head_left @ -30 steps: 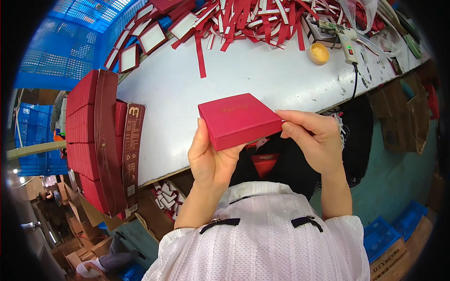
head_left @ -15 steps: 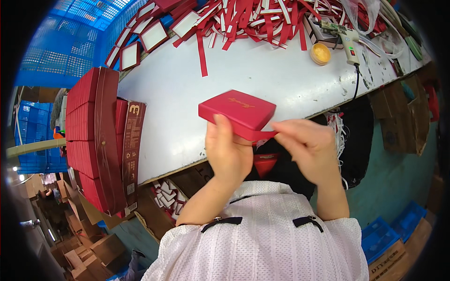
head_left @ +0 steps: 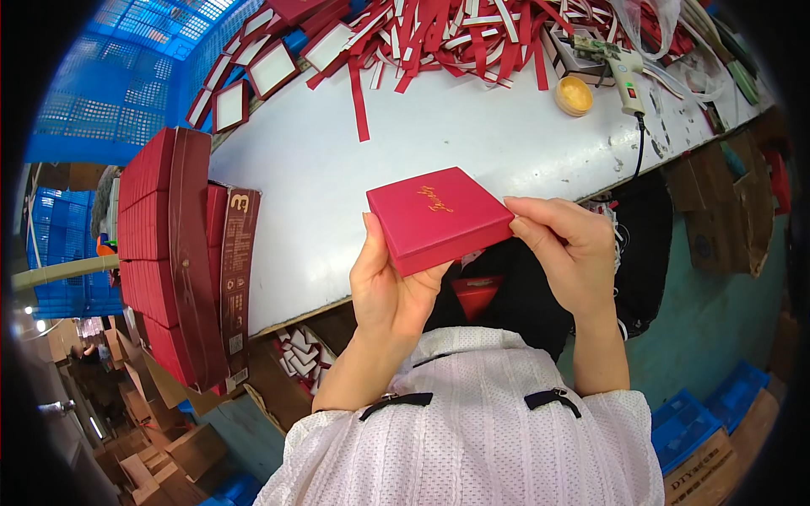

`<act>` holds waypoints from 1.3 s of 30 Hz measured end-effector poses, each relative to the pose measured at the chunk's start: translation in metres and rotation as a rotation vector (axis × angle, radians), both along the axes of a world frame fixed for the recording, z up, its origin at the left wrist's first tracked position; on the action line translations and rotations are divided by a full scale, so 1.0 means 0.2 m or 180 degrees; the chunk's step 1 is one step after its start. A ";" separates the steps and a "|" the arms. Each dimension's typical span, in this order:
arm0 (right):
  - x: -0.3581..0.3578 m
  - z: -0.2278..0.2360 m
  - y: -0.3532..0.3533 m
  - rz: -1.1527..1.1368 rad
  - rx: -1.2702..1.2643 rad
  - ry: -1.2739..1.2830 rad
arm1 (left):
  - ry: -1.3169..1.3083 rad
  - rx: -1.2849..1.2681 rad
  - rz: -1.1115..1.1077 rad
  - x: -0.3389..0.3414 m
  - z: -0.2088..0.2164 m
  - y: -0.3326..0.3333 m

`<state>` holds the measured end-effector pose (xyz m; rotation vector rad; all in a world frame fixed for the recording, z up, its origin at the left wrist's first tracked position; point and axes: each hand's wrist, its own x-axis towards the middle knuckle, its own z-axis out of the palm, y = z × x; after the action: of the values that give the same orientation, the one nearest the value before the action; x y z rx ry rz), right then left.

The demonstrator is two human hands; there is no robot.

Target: The person repeatedly picks up small red boxes and red ribbons from a workbench. They wrap the ribbons around the boxes by hand, adjusting the placement, and then place the finished boxes into a stack. The process is repeated continuously for multiple units.

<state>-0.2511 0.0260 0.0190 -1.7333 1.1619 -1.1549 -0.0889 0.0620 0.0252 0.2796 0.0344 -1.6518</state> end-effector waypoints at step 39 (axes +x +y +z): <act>0.19 -0.15 0.03 0.1154 0.1638 -0.0382 | -0.5390 -0.0573 0.0625 0.07 -0.20 -0.05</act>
<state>-0.2134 0.0323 -0.0116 -1.3789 0.9201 -0.6568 -0.0758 0.0519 -0.0153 1.3742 -1.2863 -0.7910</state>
